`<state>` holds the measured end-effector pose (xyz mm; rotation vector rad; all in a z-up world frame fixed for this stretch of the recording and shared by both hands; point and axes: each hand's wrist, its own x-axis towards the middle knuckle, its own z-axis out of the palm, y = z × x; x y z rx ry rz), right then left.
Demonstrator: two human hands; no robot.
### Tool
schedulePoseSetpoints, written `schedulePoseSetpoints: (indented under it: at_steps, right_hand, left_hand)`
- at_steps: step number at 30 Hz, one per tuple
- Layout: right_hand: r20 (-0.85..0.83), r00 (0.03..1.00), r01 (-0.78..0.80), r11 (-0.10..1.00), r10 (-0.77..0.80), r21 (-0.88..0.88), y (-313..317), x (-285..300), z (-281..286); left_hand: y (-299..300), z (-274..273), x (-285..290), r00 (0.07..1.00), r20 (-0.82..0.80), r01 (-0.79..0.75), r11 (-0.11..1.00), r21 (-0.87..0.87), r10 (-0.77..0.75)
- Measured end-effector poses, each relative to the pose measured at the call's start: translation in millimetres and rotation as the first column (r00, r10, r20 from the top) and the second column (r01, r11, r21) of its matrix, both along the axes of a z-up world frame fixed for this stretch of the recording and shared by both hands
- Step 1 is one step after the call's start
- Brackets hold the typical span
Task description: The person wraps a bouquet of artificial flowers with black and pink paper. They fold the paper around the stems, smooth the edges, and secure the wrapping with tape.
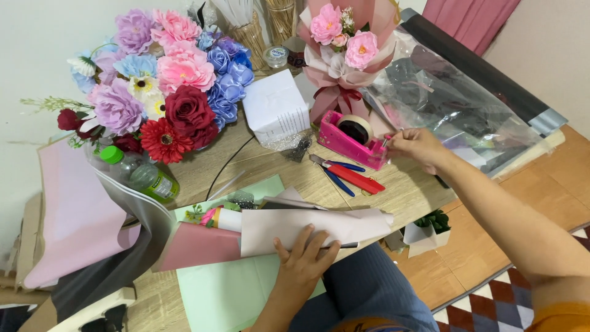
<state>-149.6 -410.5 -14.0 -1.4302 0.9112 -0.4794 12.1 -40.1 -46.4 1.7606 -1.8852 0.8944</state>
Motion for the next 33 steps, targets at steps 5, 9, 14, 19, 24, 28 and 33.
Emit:
schedulePoseSetpoints:
  at_steps: [5,9,14,19,24,28,33]
  right_hand:
    - [-0.054,0.999,-0.009,0.996,0.004,-0.088,-8.1,-6.7,-11.3]
    - [-0.149,0.989,-0.018,0.965,-0.022,-0.262,-8.7,-11.0,-19.9]
    - [-0.101,0.995,-0.065,0.916,0.027,-0.397,5.1,-14.7,-15.9]
    - [-0.06,0.998,-0.043,0.894,0.018,-0.447,6.7,-16.3,-22.0]
    - [-0.094,0.995,-0.081,0.859,0.038,-0.506,1.7,-20.0,-21.5]
    - [-0.078,0.996,-0.077,0.852,0.042,-0.517,4.9,-21.1,-22.6]
    - [-0.041,0.999,-0.025,0.852,0.004,-0.523,-0.5,-19.5,-34.1]
  left_hand:
    - [0.1,-0.7,1.6,0.999,-0.024,0.022,0.999,0.035,-0.021]
    - [-2.5,1.2,1.1,1.0,0.001,0.006,1.0,-0.019,-0.006]
    - [-1.8,4.1,0.8,1.0,0.012,-0.005,1.0,-0.008,0.005]
    - [-1.5,7.5,0.7,1.0,0.015,-0.018,1.0,-0.008,0.018]
    - [-4.2,12.2,2.3,0.998,0.054,-0.029,0.998,-0.055,0.032]
    - [-4.3,12.8,2.7,0.997,0.071,-0.029,0.998,-0.056,0.033]
    - [-5.3,16.3,3.3,0.994,0.097,-0.038,0.997,-0.068,0.045]
